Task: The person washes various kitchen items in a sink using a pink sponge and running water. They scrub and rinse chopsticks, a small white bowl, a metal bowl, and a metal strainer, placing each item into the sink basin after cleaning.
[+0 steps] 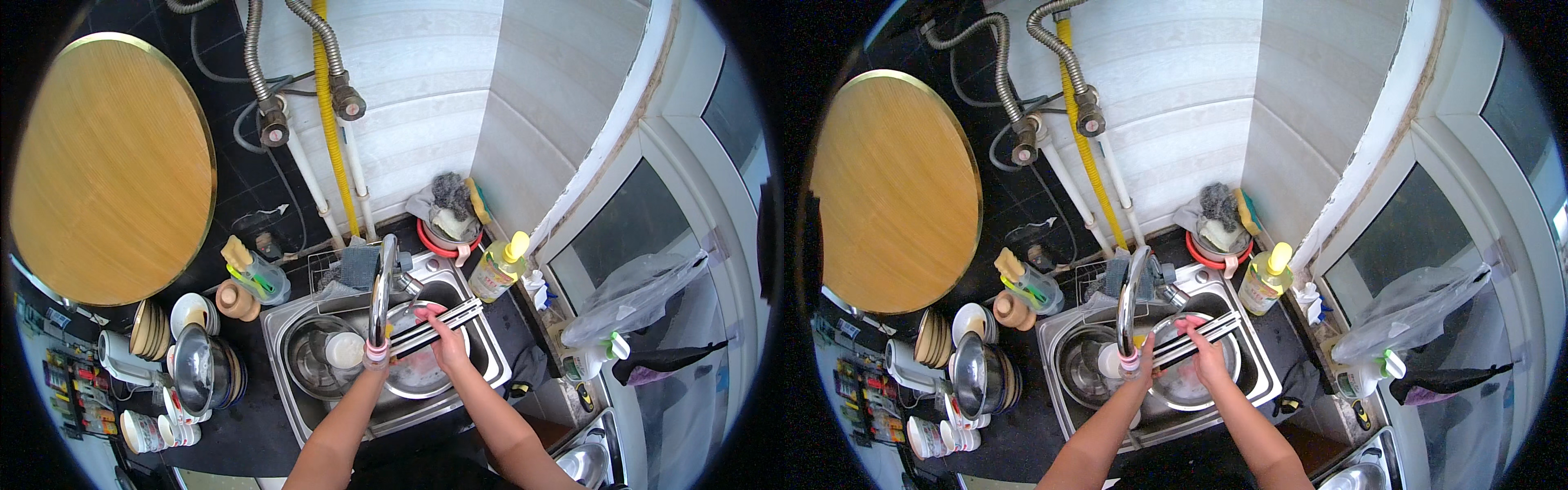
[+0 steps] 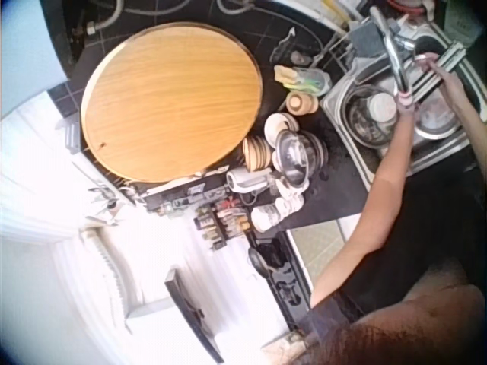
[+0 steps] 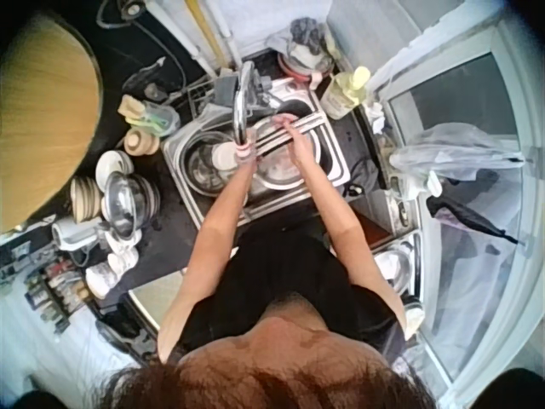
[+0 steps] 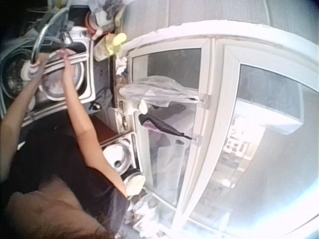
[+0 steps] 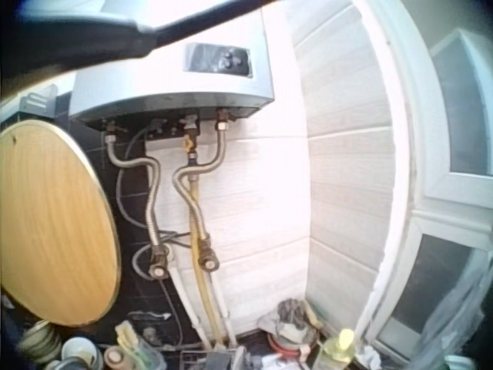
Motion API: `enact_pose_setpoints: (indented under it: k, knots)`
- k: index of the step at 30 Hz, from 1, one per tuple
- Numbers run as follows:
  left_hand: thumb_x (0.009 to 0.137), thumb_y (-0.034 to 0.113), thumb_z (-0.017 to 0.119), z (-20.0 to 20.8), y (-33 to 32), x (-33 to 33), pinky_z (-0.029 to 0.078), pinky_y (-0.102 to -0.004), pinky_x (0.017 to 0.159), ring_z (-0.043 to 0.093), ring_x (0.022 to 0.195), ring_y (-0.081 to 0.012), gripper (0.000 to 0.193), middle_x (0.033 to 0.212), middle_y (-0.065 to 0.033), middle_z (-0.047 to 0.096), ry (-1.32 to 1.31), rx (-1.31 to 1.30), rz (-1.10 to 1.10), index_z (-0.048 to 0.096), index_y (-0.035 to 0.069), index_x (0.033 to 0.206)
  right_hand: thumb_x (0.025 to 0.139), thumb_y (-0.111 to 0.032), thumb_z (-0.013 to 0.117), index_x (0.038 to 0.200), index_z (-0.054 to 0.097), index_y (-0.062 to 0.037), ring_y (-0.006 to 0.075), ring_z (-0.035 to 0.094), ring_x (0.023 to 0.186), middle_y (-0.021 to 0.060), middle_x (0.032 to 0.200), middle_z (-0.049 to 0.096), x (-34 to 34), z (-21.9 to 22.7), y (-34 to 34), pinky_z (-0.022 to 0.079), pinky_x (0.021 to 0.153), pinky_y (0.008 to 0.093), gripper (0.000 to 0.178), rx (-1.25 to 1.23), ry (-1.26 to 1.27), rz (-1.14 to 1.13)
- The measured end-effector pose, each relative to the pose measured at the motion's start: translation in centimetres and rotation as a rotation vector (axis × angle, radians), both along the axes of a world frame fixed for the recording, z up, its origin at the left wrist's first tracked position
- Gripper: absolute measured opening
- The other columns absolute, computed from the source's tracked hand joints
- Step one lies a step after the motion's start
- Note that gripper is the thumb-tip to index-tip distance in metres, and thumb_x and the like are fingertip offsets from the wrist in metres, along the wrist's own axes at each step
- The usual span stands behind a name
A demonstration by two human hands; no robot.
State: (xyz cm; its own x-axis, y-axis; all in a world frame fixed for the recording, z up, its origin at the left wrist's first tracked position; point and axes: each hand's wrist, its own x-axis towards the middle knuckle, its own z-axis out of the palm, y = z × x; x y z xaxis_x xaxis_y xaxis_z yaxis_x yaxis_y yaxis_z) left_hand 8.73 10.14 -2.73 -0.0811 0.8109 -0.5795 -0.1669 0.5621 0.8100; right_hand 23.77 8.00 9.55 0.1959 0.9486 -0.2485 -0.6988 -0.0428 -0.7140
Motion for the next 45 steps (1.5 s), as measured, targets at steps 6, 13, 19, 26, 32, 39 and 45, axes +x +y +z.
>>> enact_pose_setpoints:
  k: [6,13,19,26,32,39,45]
  knots:
    - [0.079,0.053,0.053,0.8,-1.1,-1.8,0.051,-0.0359,0.048,0.061,0.074,-0.0264,0.052,0.099,-0.0136,0.057,-0.218,-0.213,-0.03,0.046,0.01,0.109,0.084,-0.006,0.054,0.101,0.054,-0.0016,0.0207,0.059,0.092,0.0125,0.096,0.062,0.2,-1.9,-0.9,0.046,0.083,0.0322,0.017,-0.05,-0.056,0.028]
    - [0.081,0.042,0.058,0.8,-1.3,-5.8,0.05,-0.0333,0.041,0.06,0.058,-0.0209,0.038,0.078,-0.0098,0.061,-0.325,-0.029,0.311,0.054,0.003,0.083,0.082,-0.003,0.057,0.106,0.052,-0.0035,0.0189,0.058,0.093,0.011,0.099,0.06,-3.8,-4.1,-1.2,0.047,0.079,0.0306,0.025,-0.171,0.158,0.111]
    - [0.08,0.043,0.059,3.7,-1.3,-9.3,0.046,-0.0296,0.035,0.059,0.053,-0.0187,0.039,0.072,-0.0073,0.058,-0.17,-0.075,0.235,0.051,0.005,0.083,0.08,-0.001,0.057,0.107,0.053,-0.0036,0.0154,0.057,0.086,0.008,0.098,0.06,-6.8,-8.0,-0.6,0.045,0.073,0.0238,0.028,-0.259,0.077,0.198]
    - [0.081,0.038,0.059,1.7,-1.9,-13.6,0.044,-0.0297,0.032,0.056,0.049,-0.0185,0.034,0.069,-0.0066,0.057,-0.122,-0.072,0.388,0.05,0.006,0.086,0.078,-0.015,0.065,0.086,0.057,-0.0081,0.0226,0.058,0.089,0.0093,0.089,0.061,-10.0,-5.3,0.8,0.045,0.077,0.0347,0.013,-0.166,0.108,0.198]
    - [0.083,0.036,0.055,0.4,-3.7,-16.0,0.041,-0.0307,0.031,0.055,0.046,-0.0254,0.031,0.073,-0.0116,0.058,-0.206,-0.298,0.365,0.05,0.006,0.091,0.084,-0.032,0.057,0.077,0.057,-0.0042,0.0242,0.061,0.08,0.0053,0.068,0.058,-11.0,-4.6,2.2,0.049,0.077,0.0335,0.029,-0.33,0.089,0.286]
    - [0.084,0.035,0.053,-0.1,-4.3,-16.6,0.049,-0.0335,0.045,0.058,0.063,-0.0263,0.03,0.085,-0.0104,0.058,-0.447,-0.328,0.343,0.049,0.008,0.098,0.089,-0.042,0.043,0.082,0.06,-0.0001,0.0278,0.062,0.086,0.0115,0.08,0.063,-10.5,-2.2,4.6,0.049,0.075,0.036,0.046,-0.38,0.04,0.503]
    - [0.085,0.036,0.053,0.7,-4.5,-16.6,0.051,-0.0399,0.054,0.059,0.076,-0.0265,0.031,0.089,-0.0097,0.057,-0.439,-0.281,0.347,0.049,0.009,0.099,0.087,-0.038,0.05,0.095,0.059,-0.0001,0.023,0.061,0.086,0.0111,0.09,0.063,-10.1,-2.6,3.9,0.047,0.082,0.0336,0.04,-0.335,-0.147,0.552]
